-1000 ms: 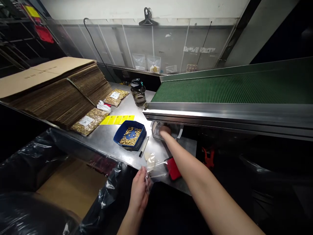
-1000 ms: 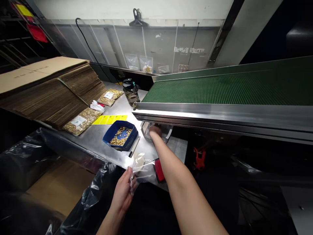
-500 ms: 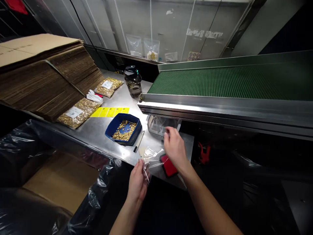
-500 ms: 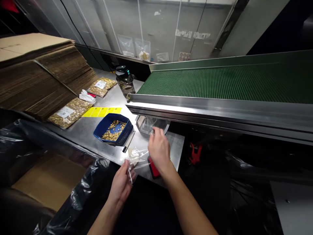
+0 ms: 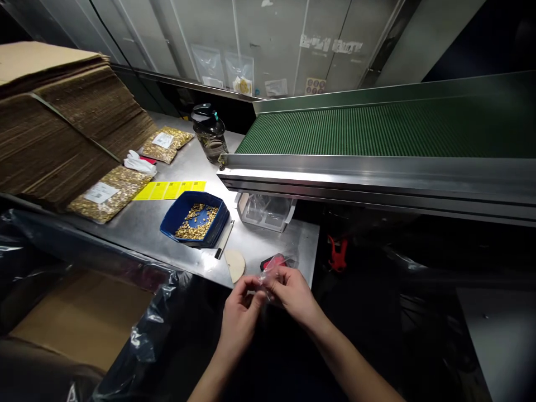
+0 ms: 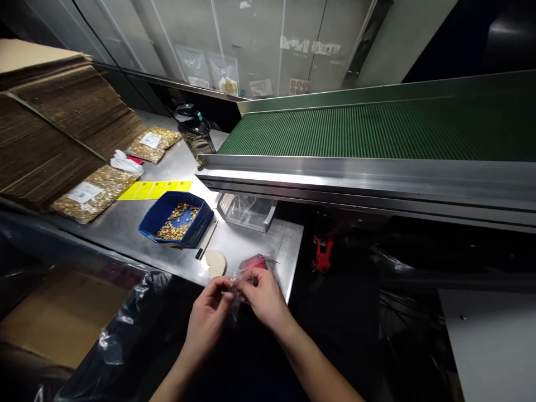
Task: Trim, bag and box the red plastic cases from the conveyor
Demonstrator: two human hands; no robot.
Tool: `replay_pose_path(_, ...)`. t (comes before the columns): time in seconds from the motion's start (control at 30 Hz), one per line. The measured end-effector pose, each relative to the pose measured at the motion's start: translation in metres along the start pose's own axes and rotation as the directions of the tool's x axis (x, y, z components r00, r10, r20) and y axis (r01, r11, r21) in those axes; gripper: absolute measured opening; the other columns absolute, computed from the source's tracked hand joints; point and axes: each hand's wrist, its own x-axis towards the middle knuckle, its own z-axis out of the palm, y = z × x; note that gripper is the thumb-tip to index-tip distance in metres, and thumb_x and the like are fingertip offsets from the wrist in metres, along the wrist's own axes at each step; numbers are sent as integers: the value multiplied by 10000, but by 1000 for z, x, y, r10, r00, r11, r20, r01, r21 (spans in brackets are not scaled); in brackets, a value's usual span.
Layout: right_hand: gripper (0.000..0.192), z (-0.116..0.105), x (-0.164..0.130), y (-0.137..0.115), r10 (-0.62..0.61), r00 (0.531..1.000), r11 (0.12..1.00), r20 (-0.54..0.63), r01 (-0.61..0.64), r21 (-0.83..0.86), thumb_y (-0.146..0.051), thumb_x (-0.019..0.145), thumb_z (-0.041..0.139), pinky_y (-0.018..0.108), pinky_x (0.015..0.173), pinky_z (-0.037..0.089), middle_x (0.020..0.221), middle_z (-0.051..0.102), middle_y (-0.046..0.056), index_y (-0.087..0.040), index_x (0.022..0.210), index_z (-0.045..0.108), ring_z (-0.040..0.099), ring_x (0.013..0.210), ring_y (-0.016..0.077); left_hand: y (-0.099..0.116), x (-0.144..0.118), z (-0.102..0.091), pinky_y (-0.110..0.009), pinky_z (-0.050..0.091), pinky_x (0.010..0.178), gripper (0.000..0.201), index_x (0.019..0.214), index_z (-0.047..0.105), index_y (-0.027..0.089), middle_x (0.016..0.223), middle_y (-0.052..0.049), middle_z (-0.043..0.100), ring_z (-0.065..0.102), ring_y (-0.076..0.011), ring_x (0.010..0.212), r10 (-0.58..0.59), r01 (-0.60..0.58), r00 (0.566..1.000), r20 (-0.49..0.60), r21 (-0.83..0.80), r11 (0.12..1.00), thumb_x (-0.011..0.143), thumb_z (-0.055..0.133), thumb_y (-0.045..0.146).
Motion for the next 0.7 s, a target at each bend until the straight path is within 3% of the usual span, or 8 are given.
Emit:
replay_pose_path(0.07, 424, -8, -9, 3, -1, 1000, 995, -7, 1, -103, -588, 879, 654, 240, 554, 405, 669, 603, -5, -180, 768, 620, 537, 592, 131, 0, -6, -4, -266, 497, 738, 212, 913, 655, 189, 871, -22, 662, 613, -182, 803, 6, -17, 993, 119, 95, 995, 880, 768, 365)
replay_pose_path(0.13, 387, -16, -19, 5, -18, 999, 972, -46, 6, -236, -511, 876, 686, 241, 551, 336, 630, 563, -18, -190, 688, 580, 488, 583, 125, 1, -10, -10, -272, 484, 714, 197, 821, 593, 194, 827, -16, 629, 595, -182, 779, 11, -38, 988, 153, 176, 984, 911, 712, 322)
replay_pose_path(0.23, 319, -20, -32, 7, -79, 984, 907, -159, 5, -421, -342, 897, 656, 277, 587, 238, 599, 461, -37, -202, 659, 496, 369, 582, 121, 5, -13, -20, -264, 415, 663, 238, 723, 470, 215, 762, 12, 526, 512, -159, 714, 189, -192, 981, 47, 406, 893, 910, 614, 186)
replay_pose_path(0.33, 304, -14, -38, 3, -149, 967, 855, -205, 21, -519, -242, 908, 588, 297, 619, 220, 658, 450, -30, -201, 655, 423, 351, 611, 122, 6, -10, -22, -270, 382, 668, 234, 706, 426, 223, 778, 16, 474, 485, -160, 723, 367, -280, 929, -32, 586, 760, 858, 536, 83)
replay_pose_path(0.4, 326, -7, -40, 0, -166, 975, 849, -146, 66, -525, -239, 903, 584, 280, 607, 241, 664, 451, -36, -203, 647, 386, 388, 612, 115, 3, -5, -19, -273, 434, 732, 136, 820, 526, 224, 876, -4, 564, 562, -183, 822, 310, -242, 950, -31, 553, 798, 827, 559, 92)
replay_pose_path(0.53, 308, 1, -45, -1, -94, 996, 833, -1, 78, -547, -265, 914, 595, 250, 556, 271, 612, 475, -53, -215, 667, 418, 462, 564, 110, -2, 4, -17, -260, 485, 697, 296, 1026, 618, 220, 873, 1, 643, 626, -189, 760, 120, -92, 992, -39, 425, 901, 745, 651, 131)
replay_pose_path(0.63, 143, 1, -52, 4, -71, 994, 609, -87, -26, -792, -194, 916, 583, 277, 572, 278, 682, 604, -18, -224, 780, 550, 558, 599, 152, 1, 2, -28, -236, 425, 629, 197, 993, 600, 233, 763, 39, 539, 522, -149, 632, 237, -90, 934, -266, 466, 880, 811, 665, 192)
replay_pose_path(0.7, 141, 6, -52, 6, -122, 988, 437, -97, -34, -899, -104, 892, 569, 291, 605, 319, 896, 696, 53, -223, 953, 612, 649, 754, 209, 3, -7, -36, -238, 411, 629, 129, 955, 604, 239, 744, 37, 518, 508, -152, 639, 293, -118, 918, -266, 524, 844, 841, 652, 204)
